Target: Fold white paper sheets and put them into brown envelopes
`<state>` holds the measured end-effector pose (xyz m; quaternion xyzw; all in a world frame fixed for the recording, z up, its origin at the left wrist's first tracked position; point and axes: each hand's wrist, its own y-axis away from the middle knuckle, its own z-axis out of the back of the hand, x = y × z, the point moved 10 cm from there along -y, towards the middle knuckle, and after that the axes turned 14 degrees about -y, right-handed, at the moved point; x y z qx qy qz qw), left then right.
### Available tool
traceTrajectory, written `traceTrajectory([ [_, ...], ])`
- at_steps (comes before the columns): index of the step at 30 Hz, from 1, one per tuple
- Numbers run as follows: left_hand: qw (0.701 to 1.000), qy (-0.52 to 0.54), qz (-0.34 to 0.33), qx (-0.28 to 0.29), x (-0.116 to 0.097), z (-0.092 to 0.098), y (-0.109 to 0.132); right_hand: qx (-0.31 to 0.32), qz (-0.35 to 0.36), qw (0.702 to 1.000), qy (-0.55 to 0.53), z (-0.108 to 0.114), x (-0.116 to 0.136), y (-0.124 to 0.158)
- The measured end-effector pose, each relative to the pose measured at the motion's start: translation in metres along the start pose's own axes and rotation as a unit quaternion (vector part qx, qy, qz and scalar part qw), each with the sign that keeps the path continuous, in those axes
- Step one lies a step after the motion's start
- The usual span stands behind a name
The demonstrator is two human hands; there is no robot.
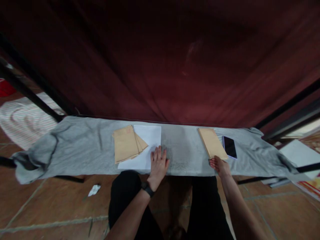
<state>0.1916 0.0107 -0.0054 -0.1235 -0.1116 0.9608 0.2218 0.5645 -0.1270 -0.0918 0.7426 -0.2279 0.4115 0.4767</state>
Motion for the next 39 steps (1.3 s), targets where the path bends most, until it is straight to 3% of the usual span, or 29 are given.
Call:
traceTrajectory([
  [4, 0.996, -0.042, 0.079, 0.028, 0.018, -0.008, 0.003, 0.006, 0.013, 1.0, 0.004, 0.001, 0.0, 0.001],
  [8, 0.993, -0.038, 0.104, 0.046, 0.021, -0.011, 0.003, 0.013, 0.03, 0.999, 0.014, 0.003, 0.001, 0.002],
  [13, 0.992, -0.04, 0.105, 0.059, 0.019, -0.012, 0.003, 0.032, 0.059, 0.998, 0.022, 0.002, 0.003, 0.006],
  [20, 0.987, -0.133, 0.063, 0.072, 0.029, -0.001, -0.004, 0.068, 0.109, 0.992, 0.016, 0.0, 0.003, 0.005],
  [28, 0.979, -0.158, 0.068, 0.11, 0.037, -0.004, 0.003, 0.086, 0.187, 0.976, 0.068, -0.007, 0.005, 0.013],
  [32, 0.982, -0.145, 0.083, 0.091, 0.036, 0.003, 0.001, 0.137, 0.186, 0.967, 0.108, -0.034, -0.005, 0.029],
  [39, 0.99, -0.091, 0.094, 0.052, 0.037, 0.015, -0.008, 0.249, 0.164, 0.937, 0.184, -0.116, -0.046, 0.073],
])
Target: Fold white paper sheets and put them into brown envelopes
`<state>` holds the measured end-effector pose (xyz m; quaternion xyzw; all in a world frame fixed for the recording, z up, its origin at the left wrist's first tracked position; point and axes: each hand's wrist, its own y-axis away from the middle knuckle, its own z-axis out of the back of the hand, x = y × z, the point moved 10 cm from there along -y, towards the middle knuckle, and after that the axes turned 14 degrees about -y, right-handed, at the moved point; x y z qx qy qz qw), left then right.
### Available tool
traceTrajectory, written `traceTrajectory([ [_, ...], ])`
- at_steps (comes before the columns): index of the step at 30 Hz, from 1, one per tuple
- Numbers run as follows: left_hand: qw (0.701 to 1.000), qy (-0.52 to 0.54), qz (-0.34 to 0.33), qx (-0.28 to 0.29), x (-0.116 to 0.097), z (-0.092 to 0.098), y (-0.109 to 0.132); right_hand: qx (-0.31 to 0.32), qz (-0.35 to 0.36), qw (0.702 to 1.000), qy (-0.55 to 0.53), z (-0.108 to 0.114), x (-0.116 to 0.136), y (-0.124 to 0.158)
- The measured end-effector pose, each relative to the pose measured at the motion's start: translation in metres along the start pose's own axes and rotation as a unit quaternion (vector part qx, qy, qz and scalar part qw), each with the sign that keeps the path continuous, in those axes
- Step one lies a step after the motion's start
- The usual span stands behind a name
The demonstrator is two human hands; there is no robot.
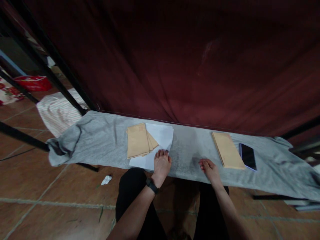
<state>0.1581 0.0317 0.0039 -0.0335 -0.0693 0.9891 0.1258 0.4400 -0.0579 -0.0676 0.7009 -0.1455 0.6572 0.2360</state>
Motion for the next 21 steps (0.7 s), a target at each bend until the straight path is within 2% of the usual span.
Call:
traceTrajectory([
  [5, 0.999, 0.031, 0.025, -0.001, 0.006, 0.008, 0.0, 0.047, -0.008, 0.999, 0.023, -0.047, 0.004, 0.005],
  [9, 0.997, 0.07, 0.039, -0.003, 0.009, 0.011, -0.001, 0.059, -0.013, 0.998, 0.025, -0.067, 0.007, 0.006],
  [13, 0.982, 0.173, 0.076, 0.012, 0.017, 0.006, -0.006, 0.07, -0.019, 0.997, 0.011, -0.089, 0.006, 0.006],
  [15, 0.973, 0.218, 0.077, 0.002, 0.016, 0.006, -0.008, 0.077, -0.019, 0.997, 0.003, -0.101, 0.007, 0.006],
  [17, 0.967, 0.251, 0.041, -0.022, 0.005, 0.011, -0.007, 0.083, -0.027, 0.996, -0.016, -0.112, 0.008, 0.007],
  [21, 0.962, 0.256, -0.085, -0.028, -0.04, 0.015, 0.008, 0.077, -0.056, 0.994, -0.058, -0.117, 0.01, 0.007],
])
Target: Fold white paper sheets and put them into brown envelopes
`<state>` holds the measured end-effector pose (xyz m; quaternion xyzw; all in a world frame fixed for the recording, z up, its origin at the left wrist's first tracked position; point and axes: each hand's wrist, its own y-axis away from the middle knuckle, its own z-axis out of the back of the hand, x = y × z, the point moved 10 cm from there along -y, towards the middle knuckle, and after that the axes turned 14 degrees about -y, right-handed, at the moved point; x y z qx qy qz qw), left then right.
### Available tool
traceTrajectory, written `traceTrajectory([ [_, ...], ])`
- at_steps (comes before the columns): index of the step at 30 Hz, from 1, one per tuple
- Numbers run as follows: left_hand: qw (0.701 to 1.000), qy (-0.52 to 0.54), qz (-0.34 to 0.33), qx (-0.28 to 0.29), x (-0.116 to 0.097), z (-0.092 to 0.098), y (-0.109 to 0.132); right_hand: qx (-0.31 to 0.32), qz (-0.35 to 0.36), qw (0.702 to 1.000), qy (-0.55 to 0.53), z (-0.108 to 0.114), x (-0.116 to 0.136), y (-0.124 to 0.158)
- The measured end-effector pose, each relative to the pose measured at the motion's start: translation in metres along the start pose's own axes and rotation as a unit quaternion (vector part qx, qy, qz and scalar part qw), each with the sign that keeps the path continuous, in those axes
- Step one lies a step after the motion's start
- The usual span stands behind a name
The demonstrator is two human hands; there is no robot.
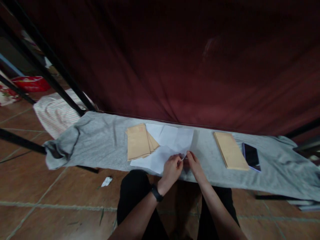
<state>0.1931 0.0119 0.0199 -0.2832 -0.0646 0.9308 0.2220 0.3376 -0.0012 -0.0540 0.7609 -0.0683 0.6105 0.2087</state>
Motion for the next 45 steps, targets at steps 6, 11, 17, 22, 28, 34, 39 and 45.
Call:
traceTrajectory([
  [6, 0.991, 0.048, -0.121, 0.045, -0.048, -0.019, 0.02, -0.057, 0.062, 0.996, 0.03, 0.037, 0.017, 0.003],
  [11, 0.995, 0.061, -0.077, -0.008, -0.025, -0.003, 0.008, -0.062, 0.06, 0.995, 0.045, 0.08, 0.024, 0.002],
  [17, 0.997, -0.068, 0.022, -0.019, 0.027, -0.006, -0.012, -0.087, 0.081, 0.986, 0.113, 0.125, 0.041, -0.021],
  [22, 0.994, -0.09, -0.064, 0.001, 0.004, -0.029, -0.001, -0.153, 0.12, 0.961, 0.198, 0.147, 0.052, -0.036],
  [28, 0.978, -0.117, -0.164, 0.046, -0.031, -0.048, 0.015, -0.181, 0.149, 0.939, 0.252, 0.151, 0.052, -0.043],
  [34, 0.963, -0.159, -0.202, 0.077, -0.044, -0.053, 0.022, -0.17, 0.161, 0.925, 0.299, 0.144, 0.059, -0.051],
  [39, 0.955, -0.185, -0.213, 0.092, -0.046, -0.054, 0.023, -0.169, 0.245, 0.822, 0.485, 0.109, 0.075, -0.025],
  [45, 0.951, -0.195, -0.225, 0.083, -0.048, -0.06, 0.024, 0.007, 0.299, 0.772, 0.56, 0.045, 0.033, 0.009],
])
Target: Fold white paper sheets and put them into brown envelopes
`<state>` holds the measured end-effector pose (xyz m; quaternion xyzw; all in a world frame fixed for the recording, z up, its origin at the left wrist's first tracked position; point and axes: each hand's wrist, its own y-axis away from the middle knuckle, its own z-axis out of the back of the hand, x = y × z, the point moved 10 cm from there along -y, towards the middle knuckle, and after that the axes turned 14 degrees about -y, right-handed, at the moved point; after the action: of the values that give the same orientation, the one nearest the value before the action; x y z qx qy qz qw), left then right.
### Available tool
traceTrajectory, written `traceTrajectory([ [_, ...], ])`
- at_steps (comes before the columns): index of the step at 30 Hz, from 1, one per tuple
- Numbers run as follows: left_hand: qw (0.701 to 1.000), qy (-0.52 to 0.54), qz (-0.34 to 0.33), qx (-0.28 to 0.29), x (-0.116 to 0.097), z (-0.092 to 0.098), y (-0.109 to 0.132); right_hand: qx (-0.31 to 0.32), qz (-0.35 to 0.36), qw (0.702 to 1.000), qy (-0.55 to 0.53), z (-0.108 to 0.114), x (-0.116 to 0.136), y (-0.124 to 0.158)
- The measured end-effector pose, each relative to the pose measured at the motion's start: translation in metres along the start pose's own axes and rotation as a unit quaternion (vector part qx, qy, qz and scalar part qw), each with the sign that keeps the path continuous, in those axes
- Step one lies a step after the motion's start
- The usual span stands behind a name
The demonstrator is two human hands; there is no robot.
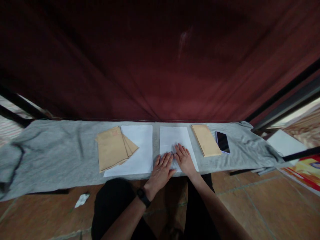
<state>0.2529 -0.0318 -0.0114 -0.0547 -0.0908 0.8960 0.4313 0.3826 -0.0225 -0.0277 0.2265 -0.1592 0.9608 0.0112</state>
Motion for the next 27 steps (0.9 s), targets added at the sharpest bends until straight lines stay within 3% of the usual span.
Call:
traceTrajectory([
  [4, 1.0, -0.006, -0.007, 0.004, -0.002, -0.002, 0.001, 0.028, -0.016, 0.999, 0.018, -0.011, 0.001, 0.015],
  [16, 0.998, -0.003, -0.015, 0.057, -0.013, 0.0, -0.007, 0.0, -0.052, 0.999, 0.003, -0.004, -0.017, 0.017],
  [22, 0.995, -0.01, -0.084, 0.053, -0.02, 0.009, -0.019, -0.018, -0.071, 0.997, -0.004, 0.011, -0.036, 0.022],
  [27, 0.99, -0.017, -0.135, 0.043, -0.032, 0.007, -0.023, -0.026, -0.067, 0.997, 0.002, 0.019, -0.04, 0.021],
])
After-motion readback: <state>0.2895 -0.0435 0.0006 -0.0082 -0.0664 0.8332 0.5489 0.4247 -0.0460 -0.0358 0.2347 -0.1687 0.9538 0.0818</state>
